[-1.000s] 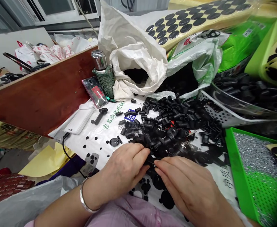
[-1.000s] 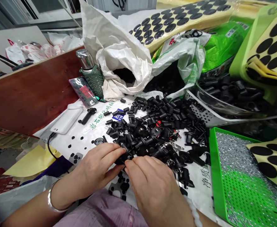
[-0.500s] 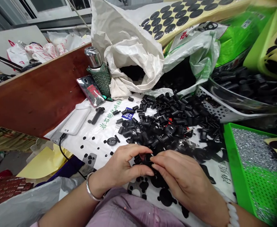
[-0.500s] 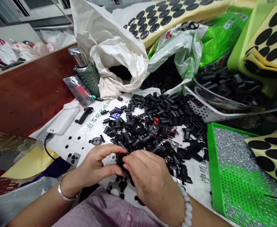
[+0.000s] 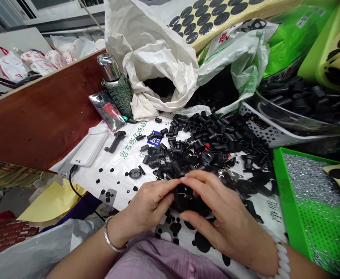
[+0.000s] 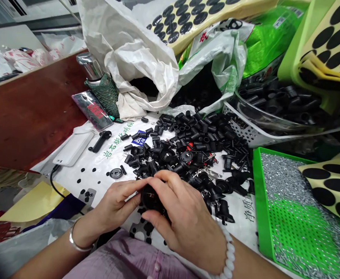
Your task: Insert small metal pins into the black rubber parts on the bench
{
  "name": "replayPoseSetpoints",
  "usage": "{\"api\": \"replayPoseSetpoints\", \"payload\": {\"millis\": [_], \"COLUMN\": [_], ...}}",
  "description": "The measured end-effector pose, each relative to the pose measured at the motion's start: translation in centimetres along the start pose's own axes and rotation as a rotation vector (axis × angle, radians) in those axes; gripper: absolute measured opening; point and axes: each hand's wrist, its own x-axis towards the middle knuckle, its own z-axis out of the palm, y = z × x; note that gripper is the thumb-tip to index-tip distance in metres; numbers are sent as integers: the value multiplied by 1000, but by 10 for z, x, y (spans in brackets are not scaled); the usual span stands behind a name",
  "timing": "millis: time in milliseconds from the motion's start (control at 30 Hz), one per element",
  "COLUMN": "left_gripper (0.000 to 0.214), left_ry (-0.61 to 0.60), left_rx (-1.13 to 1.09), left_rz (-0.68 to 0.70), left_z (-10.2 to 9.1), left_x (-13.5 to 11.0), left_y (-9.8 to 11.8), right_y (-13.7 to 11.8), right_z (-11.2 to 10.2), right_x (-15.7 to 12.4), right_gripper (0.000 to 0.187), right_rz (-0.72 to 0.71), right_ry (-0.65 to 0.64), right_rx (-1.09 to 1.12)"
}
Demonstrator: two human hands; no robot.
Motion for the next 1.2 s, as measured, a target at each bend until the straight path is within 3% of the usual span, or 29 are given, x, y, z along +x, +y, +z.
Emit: {"api": "replayPoseSetpoints", "payload": {"millis": [100, 200, 400, 767, 967, 1200], "left_gripper": [34, 32, 15, 24, 17, 25], "left_ry": [-10, 54, 77, 239, 184, 265], "left_rx": [-17, 55, 118, -57, -68, 18], "left_rz": [-17, 37, 84, 135, 158, 257], "left_z": [0, 2, 6, 12, 11, 7], "left_x": [1, 1, -3, -1, -4, -3], "left_y": [1, 1, -1, 3, -3, -2], "right_y": [1, 1, -2, -13, -9, -10], "right_z": [1, 5, 7, 13, 4, 2], "right_x": [-1, -2, -1, -2, 0, -1], "right_gripper": [38, 35, 32, 34, 33, 30], "right_rz": [-1, 15, 47, -47, -138, -107], "right_ry": [-71, -77, -8, 187, 101, 57], "right_rx": [-41, -33, 58, -100, -30, 23]}}
